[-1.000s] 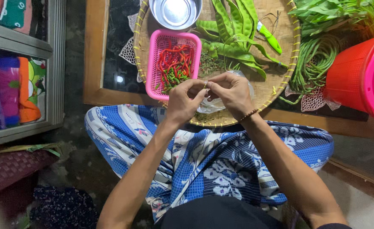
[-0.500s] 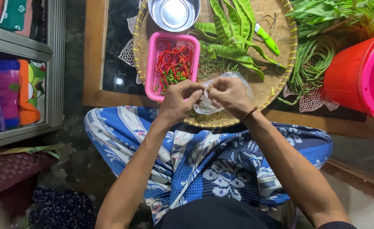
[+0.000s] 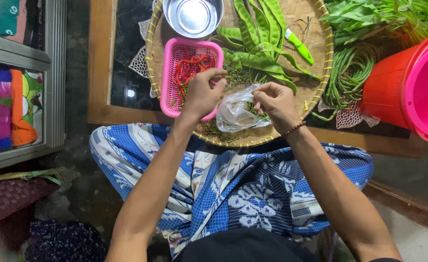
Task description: The person sits cross-legged on the floor and repeatedly picks red and green chilies from a pink basket, removes their stems by hand, and places the chilies into a clear plastic bag on a woven tray.
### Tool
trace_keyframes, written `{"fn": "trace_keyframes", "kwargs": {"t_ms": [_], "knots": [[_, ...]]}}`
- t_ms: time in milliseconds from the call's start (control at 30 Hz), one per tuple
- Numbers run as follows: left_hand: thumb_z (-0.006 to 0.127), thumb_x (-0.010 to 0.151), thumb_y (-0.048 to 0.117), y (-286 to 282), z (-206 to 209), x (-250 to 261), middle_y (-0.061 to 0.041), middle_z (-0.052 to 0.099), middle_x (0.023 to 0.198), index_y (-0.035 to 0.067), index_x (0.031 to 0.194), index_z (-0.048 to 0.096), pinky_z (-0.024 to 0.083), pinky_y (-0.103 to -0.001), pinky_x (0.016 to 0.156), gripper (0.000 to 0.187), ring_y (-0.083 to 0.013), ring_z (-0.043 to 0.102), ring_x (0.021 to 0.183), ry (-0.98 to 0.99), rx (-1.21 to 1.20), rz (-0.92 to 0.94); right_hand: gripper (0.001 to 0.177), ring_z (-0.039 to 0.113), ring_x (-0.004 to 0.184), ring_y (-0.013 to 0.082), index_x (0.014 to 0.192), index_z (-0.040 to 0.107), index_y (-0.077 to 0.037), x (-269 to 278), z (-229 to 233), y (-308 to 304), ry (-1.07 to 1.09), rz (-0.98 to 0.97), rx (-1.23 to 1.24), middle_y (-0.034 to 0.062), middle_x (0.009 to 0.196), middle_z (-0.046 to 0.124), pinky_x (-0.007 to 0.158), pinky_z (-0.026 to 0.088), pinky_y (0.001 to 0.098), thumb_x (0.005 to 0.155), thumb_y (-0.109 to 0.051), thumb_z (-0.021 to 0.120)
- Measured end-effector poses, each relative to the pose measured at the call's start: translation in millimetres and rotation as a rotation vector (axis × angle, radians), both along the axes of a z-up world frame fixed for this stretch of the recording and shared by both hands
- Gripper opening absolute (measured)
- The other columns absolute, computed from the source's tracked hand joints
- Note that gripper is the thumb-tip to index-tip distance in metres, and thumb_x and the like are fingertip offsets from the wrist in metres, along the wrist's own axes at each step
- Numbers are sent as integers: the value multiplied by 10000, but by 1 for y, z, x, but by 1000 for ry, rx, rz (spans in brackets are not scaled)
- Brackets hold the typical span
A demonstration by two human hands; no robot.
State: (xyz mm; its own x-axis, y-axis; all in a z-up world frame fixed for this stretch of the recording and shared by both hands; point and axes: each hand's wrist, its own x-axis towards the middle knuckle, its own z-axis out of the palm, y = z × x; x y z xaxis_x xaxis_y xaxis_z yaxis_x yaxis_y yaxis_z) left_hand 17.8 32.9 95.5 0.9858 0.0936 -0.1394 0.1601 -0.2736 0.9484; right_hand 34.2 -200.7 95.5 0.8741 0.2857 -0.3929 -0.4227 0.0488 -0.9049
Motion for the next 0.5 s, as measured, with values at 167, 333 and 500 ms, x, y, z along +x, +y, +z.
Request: {"fn": "trace_keyframes", "kwargs": {"t_ms": [167, 333, 500], "knots": [[662, 964, 133, 32, -9, -21, -47, 766, 827, 8, 1094, 741, 545, -249, 598, 196, -72, 676, 676, -58, -89, 156, 76, 622, 608, 75, 940, 690, 16, 6, 2, 23, -34, 60, -166, 40, 765, 688, 533, 493, 222, 911, -47, 719], [655, 978, 127, 56, -17, -38, -34, 748, 797, 3, 1054, 739, 535, -239, 590, 168, -55, 655, 657, -55, -119, 222, 80, 631, 623, 60, 931, 701, -9, 13, -1, 55, -127, 111, -272, 10, 788, 712, 531, 494, 218, 895, -77, 723], [653, 979, 144, 50, -32, -39, -27, 746, 796, 1, 1043, 744, 534, -258, 620, 181, -63, 664, 695, -82, -70, 184, 101, 659, 667, 65, 933, 733, -22, 28, -12, 56, -339, 92, -477, 27, 792, 734, 616, 543, 230, 877, -106, 731]]}}
